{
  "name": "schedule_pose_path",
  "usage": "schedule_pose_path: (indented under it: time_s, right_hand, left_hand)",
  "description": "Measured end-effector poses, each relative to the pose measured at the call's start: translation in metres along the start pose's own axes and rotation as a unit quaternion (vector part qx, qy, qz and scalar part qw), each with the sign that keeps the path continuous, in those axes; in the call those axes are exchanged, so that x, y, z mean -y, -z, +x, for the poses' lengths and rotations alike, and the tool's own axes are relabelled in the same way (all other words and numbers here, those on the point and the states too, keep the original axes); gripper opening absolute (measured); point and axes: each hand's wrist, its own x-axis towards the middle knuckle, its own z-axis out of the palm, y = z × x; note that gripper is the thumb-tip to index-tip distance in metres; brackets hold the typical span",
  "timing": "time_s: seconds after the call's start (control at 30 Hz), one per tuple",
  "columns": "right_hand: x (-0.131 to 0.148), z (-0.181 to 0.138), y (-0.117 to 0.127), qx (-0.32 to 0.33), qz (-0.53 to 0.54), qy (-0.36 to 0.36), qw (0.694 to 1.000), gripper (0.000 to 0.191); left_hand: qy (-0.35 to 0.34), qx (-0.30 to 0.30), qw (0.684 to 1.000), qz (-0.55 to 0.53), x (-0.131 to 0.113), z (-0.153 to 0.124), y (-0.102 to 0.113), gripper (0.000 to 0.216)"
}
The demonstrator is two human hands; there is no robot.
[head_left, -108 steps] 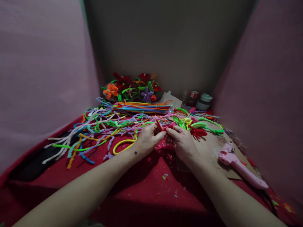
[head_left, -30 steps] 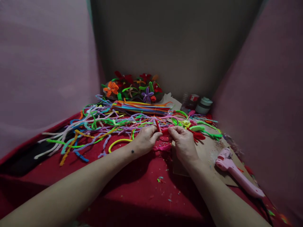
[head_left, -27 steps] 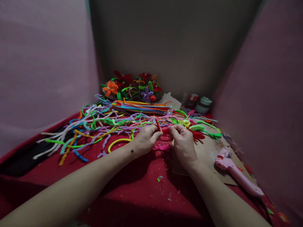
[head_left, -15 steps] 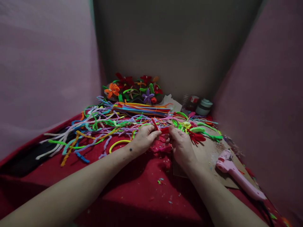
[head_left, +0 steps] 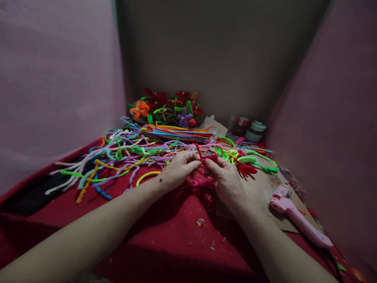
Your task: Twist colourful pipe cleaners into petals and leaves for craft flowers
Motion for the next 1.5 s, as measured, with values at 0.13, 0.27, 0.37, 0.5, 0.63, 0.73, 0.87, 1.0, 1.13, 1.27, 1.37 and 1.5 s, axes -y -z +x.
schedule_pose_path:
  time_s: [0.13, 0.27, 0.37, 0.5, 0.63, 0.73, 0.87, 1.0, 1.13, 1.27, 1.37, 1.5]
  right_hand:
    - [0.002, -0.001, -0.001, -0.01, -0.015, -0.011, 1.0, 0.016]
    - [0.005, -0.001, -0.002, -0.014, -0.023, -0.03, 0.999, 0.016]
    - [0.007, -0.002, -0.003, -0.01, -0.052, -0.014, 0.999, 0.013]
    - [0.006, -0.002, -0.003, -0.014, -0.085, 0.003, 0.996, 0.013]
    - [0.001, -0.001, -0.003, -0.022, -0.024, -0.051, 0.998, 0.018]
    - [-0.002, 0.001, -0.002, -0.013, 0.042, -0.074, 0.996, 0.023]
    - [0.0, 0.002, -0.001, -0.011, 0.021, -0.06, 0.998, 0.021]
    - [0.007, -0.002, -0.002, 0.002, -0.062, -0.002, 0.998, 0.015]
    - [0.011, -0.008, -0.003, 0.013, -0.153, 0.048, 0.987, 0.012]
    - [0.009, -0.009, -0.004, -0.006, -0.216, 0.108, 0.97, 0.009]
    - [0.004, -0.006, -0.006, -0.017, -0.127, 0.04, 0.991, 0.015]
    - [0.003, -0.003, -0.008, -0.029, 0.028, -0.078, 0.996, 0.029]
  left_hand:
    - [-0.002, 0.009, 1.0, -0.015, -0.001, -0.001, -0.001, 0.008]
    - [-0.026, 0.01, 0.999, -0.037, -0.002, -0.002, -0.001, 0.012]
    - [-0.035, 0.004, 0.999, -0.033, -0.001, -0.001, -0.001, 0.013]
    - [-0.042, -0.017, 0.999, -0.019, 0.004, 0.0, -0.003, 0.011]
    - [-0.196, -0.05, 0.958, 0.203, 0.007, -0.004, 0.001, 0.011]
    - [-0.308, 0.004, 0.88, 0.361, 0.004, -0.007, 0.005, 0.02]
    - [-0.212, -0.007, 0.94, 0.268, -0.005, -0.006, 0.008, 0.016]
    - [0.009, 0.065, 0.998, 0.007, -0.01, -0.004, 0.011, 0.02]
    - [0.088, 0.142, 0.984, -0.068, -0.01, -0.003, 0.015, 0.021]
    - [0.01, 0.065, 0.99, 0.127, -0.009, -0.005, 0.01, 0.017]
    - [-0.168, -0.006, 0.908, 0.383, -0.008, -0.008, 0.004, 0.018]
    - [-0.296, -0.017, 0.778, 0.554, -0.006, -0.012, 0.0, 0.027]
